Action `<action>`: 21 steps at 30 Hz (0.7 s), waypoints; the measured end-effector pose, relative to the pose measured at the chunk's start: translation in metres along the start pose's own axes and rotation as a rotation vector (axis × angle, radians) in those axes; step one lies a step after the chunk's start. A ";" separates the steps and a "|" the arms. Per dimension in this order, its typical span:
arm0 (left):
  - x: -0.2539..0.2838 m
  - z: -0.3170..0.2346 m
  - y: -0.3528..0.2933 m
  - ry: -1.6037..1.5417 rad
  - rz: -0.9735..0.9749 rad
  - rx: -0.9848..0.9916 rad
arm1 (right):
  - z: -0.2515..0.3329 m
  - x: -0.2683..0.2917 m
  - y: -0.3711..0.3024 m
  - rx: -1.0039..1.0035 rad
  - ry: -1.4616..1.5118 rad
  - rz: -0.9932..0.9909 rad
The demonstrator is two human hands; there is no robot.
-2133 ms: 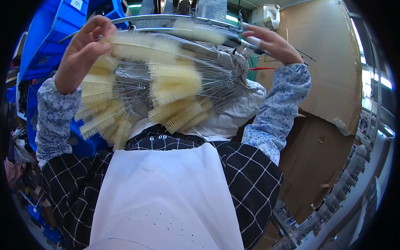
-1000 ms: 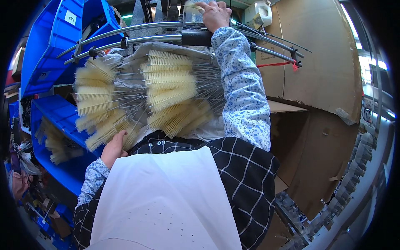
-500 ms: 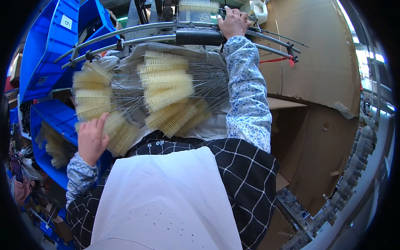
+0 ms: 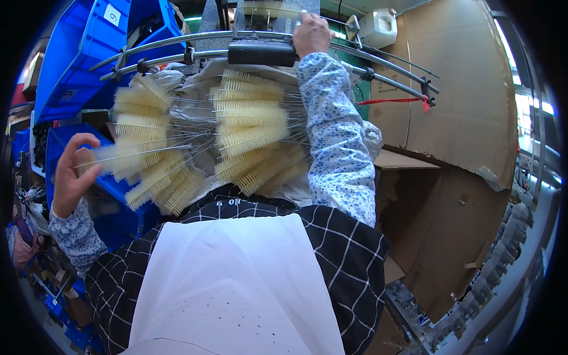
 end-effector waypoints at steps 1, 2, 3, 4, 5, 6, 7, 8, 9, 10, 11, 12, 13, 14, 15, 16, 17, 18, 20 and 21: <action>0.008 -0.007 0.002 0.022 -0.016 -0.059 | 0.004 0.003 -0.001 -0.019 -0.014 -0.011; 0.016 -0.014 -0.005 0.047 -0.059 -0.092 | 0.018 0.001 0.001 -0.013 -0.001 -0.011; 0.022 -0.022 -0.009 0.113 -0.091 -0.224 | 0.033 -0.002 0.003 -0.002 0.019 0.019; 0.026 -0.021 -0.009 0.082 -0.130 -0.246 | 0.042 -0.002 0.005 -0.004 0.013 0.038; 0.029 -0.022 -0.007 0.056 -0.168 -0.265 | 0.050 -0.004 0.005 -0.009 0.012 0.059; 0.032 -0.023 -0.006 0.030 -0.205 -0.284 | 0.056 -0.005 0.005 -0.007 0.014 0.042; 0.037 -0.020 -0.007 0.029 -0.208 -0.220 | 0.064 -0.006 0.004 0.001 0.020 0.027; 0.038 -0.021 -0.005 0.038 -0.227 -0.248 | 0.069 -0.004 0.004 0.007 0.026 0.012; 0.040 -0.023 -0.002 0.048 -0.246 -0.277 | 0.070 -0.001 0.004 -0.015 0.041 0.042; 0.041 -0.023 0.001 0.056 -0.265 -0.306 | 0.068 -0.002 0.004 -0.002 0.044 0.018; 0.043 -0.022 0.002 0.050 -0.281 -0.319 | 0.064 -0.004 0.004 0.010 0.048 -0.006; 0.045 -0.021 0.004 0.045 -0.298 -0.332 | 0.060 -0.005 0.003 0.023 0.053 -0.030; 0.048 -0.018 0.001 0.041 -0.325 -0.330 | 0.058 -0.008 0.003 0.034 0.057 -0.022; 0.052 -0.015 0.002 0.016 -0.341 -0.336 | 0.046 -0.005 0.003 0.031 0.044 -0.021; 0.056 -0.012 0.002 -0.009 -0.357 -0.342 | 0.033 -0.001 0.003 0.029 0.032 -0.020; 0.060 -0.010 -0.003 -0.025 -0.386 -0.333 | 0.024 0.000 0.004 0.048 0.015 -0.032; 0.063 -0.008 -0.004 -0.031 -0.409 -0.338 | 0.009 0.003 0.004 0.059 -0.017 -0.046; 0.065 -0.006 -0.005 -0.037 -0.432 -0.342 | -0.005 0.006 0.004 0.047 -0.006 -0.056; 0.067 -0.006 -0.006 -0.069 -0.471 -0.346 | -0.038 0.005 0.008 0.048 -0.013 -0.037; 0.066 -0.004 -0.004 -0.100 -0.483 -0.353 | -0.057 0.005 0.011 0.050 0.003 -0.050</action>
Point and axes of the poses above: each hand's wrist, its own y-axis towards the middle knuckle, its own x-axis out of the back of the hand, z = x × y, the point moved 3 cm from there along y, towards the middle knuckle, and after that the axes turned 6 degrees about -z, right-handed, at the moved point
